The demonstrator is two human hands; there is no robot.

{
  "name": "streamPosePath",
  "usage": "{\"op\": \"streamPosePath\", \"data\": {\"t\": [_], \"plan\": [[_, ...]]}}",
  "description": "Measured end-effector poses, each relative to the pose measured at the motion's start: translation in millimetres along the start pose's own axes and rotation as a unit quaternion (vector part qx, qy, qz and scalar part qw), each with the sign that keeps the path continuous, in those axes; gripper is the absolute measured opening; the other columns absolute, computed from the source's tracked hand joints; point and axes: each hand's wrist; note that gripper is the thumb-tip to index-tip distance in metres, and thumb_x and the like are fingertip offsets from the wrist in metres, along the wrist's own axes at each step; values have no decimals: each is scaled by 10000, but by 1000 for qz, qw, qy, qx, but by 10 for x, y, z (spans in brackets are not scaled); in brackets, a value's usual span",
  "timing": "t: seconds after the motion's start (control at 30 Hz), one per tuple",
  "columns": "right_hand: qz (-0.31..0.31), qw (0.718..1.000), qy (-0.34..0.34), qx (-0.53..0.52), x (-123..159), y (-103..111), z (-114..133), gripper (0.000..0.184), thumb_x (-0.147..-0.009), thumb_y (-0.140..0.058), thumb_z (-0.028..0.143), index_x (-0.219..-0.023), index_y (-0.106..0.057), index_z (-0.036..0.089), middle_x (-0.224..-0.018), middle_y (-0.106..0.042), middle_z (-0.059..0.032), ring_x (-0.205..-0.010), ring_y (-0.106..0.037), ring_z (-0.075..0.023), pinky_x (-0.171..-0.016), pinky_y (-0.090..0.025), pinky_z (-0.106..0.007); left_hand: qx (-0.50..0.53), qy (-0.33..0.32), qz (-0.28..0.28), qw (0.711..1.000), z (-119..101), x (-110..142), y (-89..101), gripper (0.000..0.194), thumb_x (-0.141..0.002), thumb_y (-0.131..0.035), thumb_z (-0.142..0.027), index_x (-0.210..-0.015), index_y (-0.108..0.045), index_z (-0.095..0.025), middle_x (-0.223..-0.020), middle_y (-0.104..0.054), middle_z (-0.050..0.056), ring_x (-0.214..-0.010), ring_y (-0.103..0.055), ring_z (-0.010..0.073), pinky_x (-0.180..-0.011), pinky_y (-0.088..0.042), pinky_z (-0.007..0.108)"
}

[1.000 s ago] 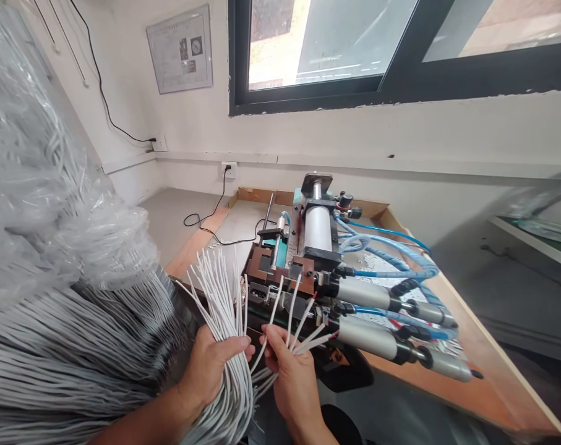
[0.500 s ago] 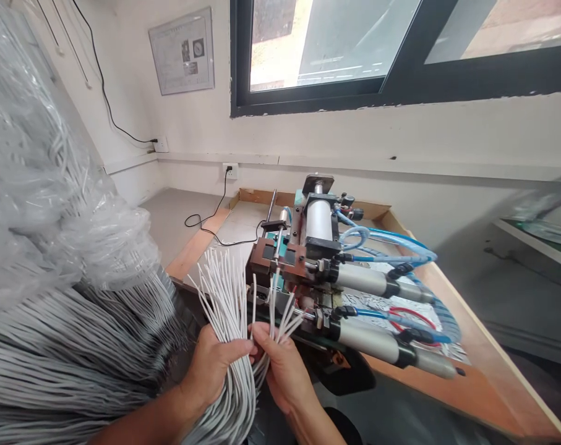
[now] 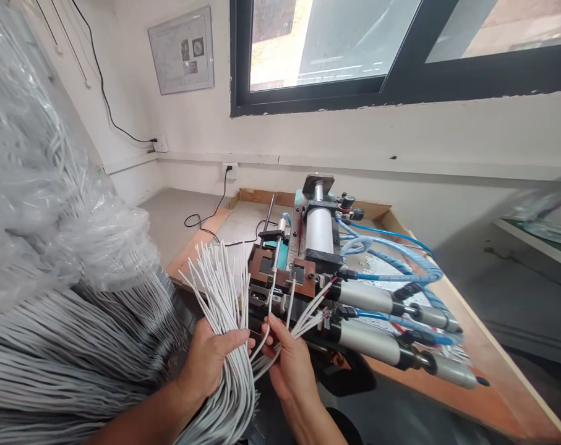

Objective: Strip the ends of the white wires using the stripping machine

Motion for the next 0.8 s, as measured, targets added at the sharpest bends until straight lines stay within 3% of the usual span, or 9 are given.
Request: {"op": "streamPosePath", "data": {"t": [0.1,0.23,0.37,0.57,0.8], "plan": [[13,1000,-10,-9,-16,-1,-13,213,-536,-754,282,-597,-616,131,-530,-552,20,-432,-413,-58,-388,-331,-166,-1,-10,9,1000,5,5,-10,152,-579,-678,-126,-726,-641,-110,-598,-646,20,-518,-582,150,-528,-479,266],[86,996,-40,-1,19,-25,6,242,-588,-724,342,-675,-640,133,-520,-523,31,-439,-444,-80,-429,-379,-207,-8,-25,32,999,52,-1,-7,156,-577,-659,-96,-730,-647,-121,-578,-645,7,-497,-554,132,-499,-454,242],[130,990,-43,42,95,-60,37,278,-567,-738,360,-710,-647,140,-466,-491,47,-392,-424,-79,-387,-346,-203,-38,-24,56,997,118,-1,18,147,-597,-629,-81,-738,-651,-116,-549,-624,1,-490,-534,125,-486,-433,233],[67,995,28,72,171,52,-29,232,-580,-734,342,-604,-627,138,-491,-529,26,-433,-421,-65,-422,-322,-182,-35,-9,42,998,131,37,39,114,-584,-645,-94,-696,-649,-114,-621,-656,24,-576,-584,160,-541,-466,257],[44,996,-3,75,131,58,26,270,-531,-751,355,-590,-623,124,-464,-492,33,-396,-355,-56,-371,-222,-184,-17,18,-7,1000,98,35,31,153,-579,-684,-172,-715,-642,-114,-613,-664,38,-581,-621,192,-560,-493,300]]}}
Point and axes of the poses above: each hand's wrist, its own x-axis away from the middle knuckle, its own y-axis out of the back of the hand, z = x × y
